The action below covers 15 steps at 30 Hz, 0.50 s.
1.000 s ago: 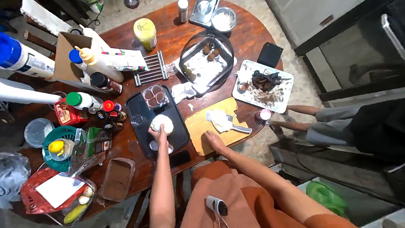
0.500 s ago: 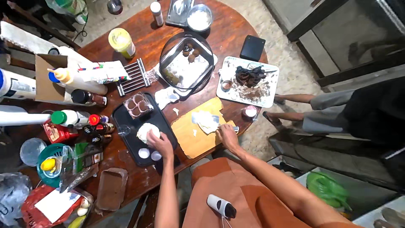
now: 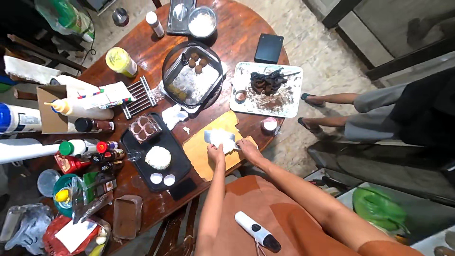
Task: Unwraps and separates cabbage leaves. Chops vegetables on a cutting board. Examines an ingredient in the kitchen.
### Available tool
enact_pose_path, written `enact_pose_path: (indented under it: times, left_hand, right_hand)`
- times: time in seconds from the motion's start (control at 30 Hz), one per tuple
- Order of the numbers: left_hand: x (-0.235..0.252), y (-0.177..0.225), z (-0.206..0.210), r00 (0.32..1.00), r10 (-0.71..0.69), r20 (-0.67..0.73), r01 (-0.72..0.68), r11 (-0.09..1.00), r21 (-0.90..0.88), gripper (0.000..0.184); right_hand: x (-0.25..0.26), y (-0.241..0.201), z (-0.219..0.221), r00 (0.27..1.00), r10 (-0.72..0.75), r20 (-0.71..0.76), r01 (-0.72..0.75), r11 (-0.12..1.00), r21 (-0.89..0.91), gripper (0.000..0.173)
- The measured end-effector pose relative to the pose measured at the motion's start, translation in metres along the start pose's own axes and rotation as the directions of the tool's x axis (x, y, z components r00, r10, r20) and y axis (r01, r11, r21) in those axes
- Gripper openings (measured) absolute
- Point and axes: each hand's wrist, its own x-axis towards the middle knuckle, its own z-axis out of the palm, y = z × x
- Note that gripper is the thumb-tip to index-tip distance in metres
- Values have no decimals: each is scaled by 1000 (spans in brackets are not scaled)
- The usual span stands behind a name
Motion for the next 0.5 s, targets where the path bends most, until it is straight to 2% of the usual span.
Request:
enact_pose_path:
  times: [0.1,0.2,0.3,0.43,0.5]
  left_hand:
    - [0,-10,-18,996,81,26,-77,990,-121,35]
    - [-2,-26,-50,981,190,42,-173,950,-261,34]
    - [-4,-38,-82,963,250,99,-184,881,-436,37]
    - [4,-61,-102,940,289,180,-170,856,-487,42]
    - [12,-72,-102,946,252,205,-151,899,-411,51]
  right_hand:
    - [-14,-8,-9,1000,-3,11,3,998,57,39]
    - [-23,-10,-17,998,-5,-60,9,999,54,39]
    - [-26,-9,-24,988,9,-153,5,996,90,38]
    - [-22,-5,-17,976,15,-216,7,995,103,37]
    - [-19,-5,-9,981,25,-192,-4,994,110,37]
